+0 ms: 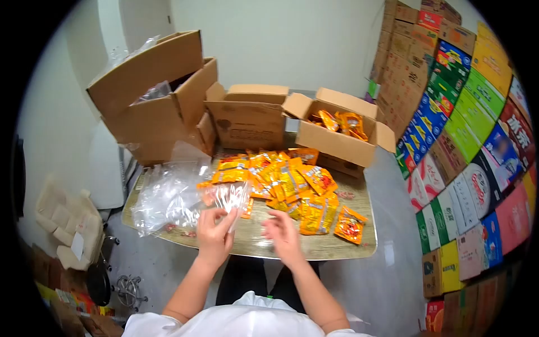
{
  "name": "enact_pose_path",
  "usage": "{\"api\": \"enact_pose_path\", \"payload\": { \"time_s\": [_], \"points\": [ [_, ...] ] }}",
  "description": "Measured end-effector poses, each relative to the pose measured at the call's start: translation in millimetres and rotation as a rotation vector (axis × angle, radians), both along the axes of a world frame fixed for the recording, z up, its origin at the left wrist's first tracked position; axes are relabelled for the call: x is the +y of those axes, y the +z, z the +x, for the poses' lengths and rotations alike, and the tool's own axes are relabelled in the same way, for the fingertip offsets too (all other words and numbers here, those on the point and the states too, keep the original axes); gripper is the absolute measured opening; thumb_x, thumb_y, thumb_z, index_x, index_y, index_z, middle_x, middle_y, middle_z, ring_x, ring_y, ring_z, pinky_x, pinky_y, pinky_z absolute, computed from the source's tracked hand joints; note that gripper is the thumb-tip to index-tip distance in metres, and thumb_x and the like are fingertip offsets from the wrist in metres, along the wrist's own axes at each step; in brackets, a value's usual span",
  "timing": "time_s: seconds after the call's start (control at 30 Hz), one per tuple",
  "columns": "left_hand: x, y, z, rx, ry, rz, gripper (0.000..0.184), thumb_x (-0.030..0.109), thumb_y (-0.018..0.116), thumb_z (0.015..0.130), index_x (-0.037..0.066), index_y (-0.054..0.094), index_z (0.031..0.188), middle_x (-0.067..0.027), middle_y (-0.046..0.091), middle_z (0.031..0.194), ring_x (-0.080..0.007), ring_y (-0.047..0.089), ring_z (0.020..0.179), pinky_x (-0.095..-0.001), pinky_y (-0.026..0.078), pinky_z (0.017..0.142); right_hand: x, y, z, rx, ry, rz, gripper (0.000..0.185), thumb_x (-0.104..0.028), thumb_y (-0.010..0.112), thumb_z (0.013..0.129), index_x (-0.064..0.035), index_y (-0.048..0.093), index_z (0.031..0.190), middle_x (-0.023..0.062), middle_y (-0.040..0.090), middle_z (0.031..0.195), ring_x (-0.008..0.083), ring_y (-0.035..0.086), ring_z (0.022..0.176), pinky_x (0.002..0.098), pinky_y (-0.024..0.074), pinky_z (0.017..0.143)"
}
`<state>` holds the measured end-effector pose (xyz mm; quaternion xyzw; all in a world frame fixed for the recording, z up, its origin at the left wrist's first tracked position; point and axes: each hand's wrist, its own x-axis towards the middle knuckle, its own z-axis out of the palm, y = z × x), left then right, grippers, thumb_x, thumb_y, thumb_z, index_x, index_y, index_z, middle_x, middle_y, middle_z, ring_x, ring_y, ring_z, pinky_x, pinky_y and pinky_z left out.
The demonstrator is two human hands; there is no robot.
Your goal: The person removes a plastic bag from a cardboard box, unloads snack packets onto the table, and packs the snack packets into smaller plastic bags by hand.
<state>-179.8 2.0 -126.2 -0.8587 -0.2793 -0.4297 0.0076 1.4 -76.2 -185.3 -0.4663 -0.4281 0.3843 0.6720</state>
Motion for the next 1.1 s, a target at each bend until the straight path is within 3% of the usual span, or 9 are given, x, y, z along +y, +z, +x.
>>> {"api": "enact_pose_path", "payload": {
  "time_s": [0.1,0.17,0.3,0.43,0.5,0.6,0.87,1.03,1.1],
  "points": [
    [-14.7,-53.8,14.9,0.007,-0.009,-0.244,0.049,-0.003,0.065,0.068,0.008,0.067,0.116,-0.0117,0.056,0.096,-0.0294,0.054,0.086,-0.0402,0.045,0.075,22.1,-26.6,-12.2,0.129,0.096,-0.138,0.049,-0.015,0.054,0.098,-0.0055,0.030,0.140,0.0110,0.060,0.104,0.0126,0.063,0.079,0.0238,0.0524,0.068],
    [-22.8,-77.5,15.9,0.014,-0.031,-0.315,0.045,0.000,0.067,0.071,0.007,0.066,0.116,-0.0125,0.056,0.099,-0.0294,0.054,0.086,-0.0389,0.046,0.076,25.3,-31.2,-15.5,0.099,0.066,-0.140,0.045,-0.010,0.055,0.097,-0.0059,0.036,0.137,0.0080,0.059,0.099,0.0096,0.061,0.077,0.0222,0.0517,0.067],
    [-30.6,-73.4,15.7,-0.010,-0.143,-0.444,0.045,0.007,0.069,0.080,0.005,0.061,0.124,-0.0130,0.056,0.103,-0.0276,0.055,0.094,-0.0358,0.047,0.076,21.5,-32.1,-10.8,0.025,0.054,-0.213,0.039,-0.004,0.056,0.093,-0.0037,0.044,0.131,0.0055,0.057,0.097,0.0066,0.059,0.075,0.0201,0.0506,0.066],
    [-23.8,-76.1,18.7,-0.059,-0.180,-0.619,0.041,0.009,0.068,0.082,0.004,0.060,0.122,-0.0118,0.057,0.102,-0.0224,0.057,0.092,-0.0307,0.047,0.070,14.2,-44.5,-14.8,0.131,-0.003,-0.185,0.034,0.003,0.058,0.089,-0.0012,0.051,0.122,0.0043,0.059,0.095,0.0054,0.059,0.075,0.0190,0.0503,0.067],
    [-18.5,-70.9,22.7,-0.148,-0.198,-0.853,0.034,0.009,0.067,0.084,0.003,0.061,0.116,-0.0101,0.058,0.099,-0.0166,0.058,0.084,-0.0258,0.046,0.065,12.2,-51.4,-17.9,0.204,-0.019,-0.164,0.034,0.004,0.059,0.088,-0.0007,0.052,0.121,0.0040,0.060,0.094,0.0050,0.059,0.075,0.0187,0.0501,0.068],
    [-15.2,-74.2,27.6,-0.216,-0.210,-0.938,0.025,0.009,0.066,0.086,0.001,0.058,0.108,-0.0058,0.059,0.091,-0.0113,0.056,0.077,-0.0234,0.046,0.063,9.5,-52.4,-23.9,0.124,-0.028,-0.140,0.032,0.006,0.060,0.087,-0.0003,0.054,0.118,0.0025,0.060,0.091,0.0033,0.056,0.074,0.0176,0.0485,0.066],
    [-14.3,-72.7,29.1,-0.399,-0.286,-1.142,0.014,0.010,0.064,0.090,0.002,0.054,0.095,-0.0014,0.059,0.083,-0.0058,0.054,0.075,-0.0210,0.046,0.065,6.6,-37.4,-30.2,0.140,0.104,-0.074,0.039,0.006,0.057,0.087,-0.0019,0.050,0.124,-0.0005,0.056,0.090,0.0033,0.054,0.079,0.0176,0.0462,0.070],
    [-4.1,-73.6,20.1,-0.586,-0.402,-1.417,0.011,0.013,0.059,0.095,0.006,0.054,0.088,0.0022,0.056,0.073,-0.0050,0.053,0.065,-0.0203,0.043,0.059,5.2,-23.9,-32.5,0.180,0.217,-0.033,0.037,0.004,0.056,0.091,-0.0019,0.047,0.127,0.0011,0.054,0.089,0.0066,0.056,0.083,0.0203,0.0470,0.075],
    [-4.3,-73.2,19.7,-0.587,-0.414,-1.419,0.011,0.011,0.057,0.095,0.006,0.053,0.087,0.0020,0.056,0.072,-0.0045,0.052,0.063,-0.0200,0.043,0.057,4.3,-22.9,-32.4,0.226,0.233,-0.003,0.036,0.003,0.054,0.093,-0.0018,0.047,0.128,0.0013,0.054,0.088,0.0075,0.057,0.083,0.0209,0.0475,0.076]
  ]
}}
